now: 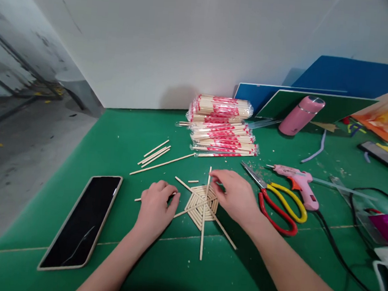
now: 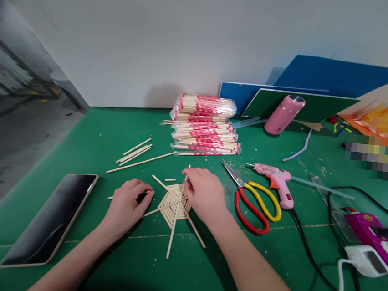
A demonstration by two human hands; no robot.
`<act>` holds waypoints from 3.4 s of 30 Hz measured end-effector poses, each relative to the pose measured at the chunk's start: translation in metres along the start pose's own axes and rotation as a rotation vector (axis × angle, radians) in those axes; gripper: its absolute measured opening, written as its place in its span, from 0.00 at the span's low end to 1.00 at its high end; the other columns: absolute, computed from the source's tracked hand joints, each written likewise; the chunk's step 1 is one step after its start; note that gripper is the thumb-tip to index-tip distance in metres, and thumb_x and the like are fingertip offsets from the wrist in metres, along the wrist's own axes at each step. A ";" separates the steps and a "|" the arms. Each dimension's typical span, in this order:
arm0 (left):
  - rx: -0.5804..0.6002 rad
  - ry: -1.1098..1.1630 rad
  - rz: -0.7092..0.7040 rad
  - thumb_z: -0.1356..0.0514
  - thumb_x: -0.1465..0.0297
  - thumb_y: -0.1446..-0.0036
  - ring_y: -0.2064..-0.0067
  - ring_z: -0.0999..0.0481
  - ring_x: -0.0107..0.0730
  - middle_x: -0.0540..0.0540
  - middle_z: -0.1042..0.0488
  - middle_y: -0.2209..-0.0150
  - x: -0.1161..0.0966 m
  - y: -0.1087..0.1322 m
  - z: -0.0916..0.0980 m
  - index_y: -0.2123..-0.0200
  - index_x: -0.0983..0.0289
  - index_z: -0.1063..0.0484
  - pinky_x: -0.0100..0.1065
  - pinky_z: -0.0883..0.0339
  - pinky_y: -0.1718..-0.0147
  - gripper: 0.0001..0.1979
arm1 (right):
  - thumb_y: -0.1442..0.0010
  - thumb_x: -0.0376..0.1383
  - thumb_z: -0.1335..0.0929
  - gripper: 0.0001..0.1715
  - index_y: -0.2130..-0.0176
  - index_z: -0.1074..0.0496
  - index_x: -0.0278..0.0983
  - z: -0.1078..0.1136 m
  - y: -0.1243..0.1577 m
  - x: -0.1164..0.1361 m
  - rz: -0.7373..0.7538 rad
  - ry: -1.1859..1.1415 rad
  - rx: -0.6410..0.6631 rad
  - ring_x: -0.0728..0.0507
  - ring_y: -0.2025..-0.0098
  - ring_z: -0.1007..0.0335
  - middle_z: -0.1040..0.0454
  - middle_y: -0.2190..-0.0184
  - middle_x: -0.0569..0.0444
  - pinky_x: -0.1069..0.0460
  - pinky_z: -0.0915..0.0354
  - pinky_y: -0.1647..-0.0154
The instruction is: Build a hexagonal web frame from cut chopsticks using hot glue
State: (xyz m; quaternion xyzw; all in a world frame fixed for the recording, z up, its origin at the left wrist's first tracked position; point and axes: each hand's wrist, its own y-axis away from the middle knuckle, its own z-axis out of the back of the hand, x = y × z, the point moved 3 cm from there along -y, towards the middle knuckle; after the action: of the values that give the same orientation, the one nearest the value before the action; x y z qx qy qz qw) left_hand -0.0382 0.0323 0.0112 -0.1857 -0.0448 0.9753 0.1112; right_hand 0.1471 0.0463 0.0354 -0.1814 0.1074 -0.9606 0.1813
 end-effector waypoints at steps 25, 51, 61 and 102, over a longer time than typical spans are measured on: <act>0.044 -0.009 -0.432 0.51 0.75 0.44 0.58 0.36 0.38 0.59 0.33 0.60 -0.032 0.037 -0.014 0.61 0.64 0.32 0.43 0.43 0.58 0.11 | 0.41 0.31 0.41 0.11 0.62 0.31 0.37 0.010 0.047 0.013 0.236 -0.114 0.295 0.48 0.64 0.36 0.30 0.68 0.53 0.53 0.41 0.64; 0.152 -0.039 -0.611 0.56 0.72 0.42 0.53 0.38 0.37 0.55 0.31 0.57 -0.040 0.042 -0.024 0.56 0.59 0.35 0.43 0.56 0.51 0.14 | 0.44 0.32 0.38 0.10 0.60 0.34 0.40 -0.015 0.063 0.001 0.002 -0.191 0.278 0.46 0.64 0.36 0.31 0.64 0.53 0.51 0.38 0.64; 0.028 -0.033 -0.635 0.58 0.69 0.39 0.52 0.38 0.36 0.53 0.30 0.58 -0.039 0.043 -0.027 0.57 0.61 0.33 0.41 0.58 0.48 0.16 | 0.45 0.33 0.38 0.06 0.65 0.34 0.38 -0.017 0.063 0.002 -0.062 -0.200 0.204 0.46 0.68 0.37 0.31 0.70 0.53 0.52 0.41 0.69; 0.144 -0.061 -0.631 0.51 0.69 0.44 0.51 0.40 0.38 0.54 0.34 0.55 -0.038 0.042 -0.025 0.50 0.61 0.39 0.41 0.55 0.50 0.17 | 0.48 0.30 0.38 0.05 0.68 0.36 0.39 -0.014 0.062 0.002 -0.135 -0.272 0.265 0.48 0.71 0.40 0.35 0.71 0.55 0.53 0.43 0.71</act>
State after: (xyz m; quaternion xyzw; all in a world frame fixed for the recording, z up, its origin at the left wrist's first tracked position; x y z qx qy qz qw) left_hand -0.0030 -0.0163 -0.0039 -0.1249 -0.0346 0.8985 0.4194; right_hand 0.1593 -0.0088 0.0063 -0.2908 -0.0576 -0.9430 0.1515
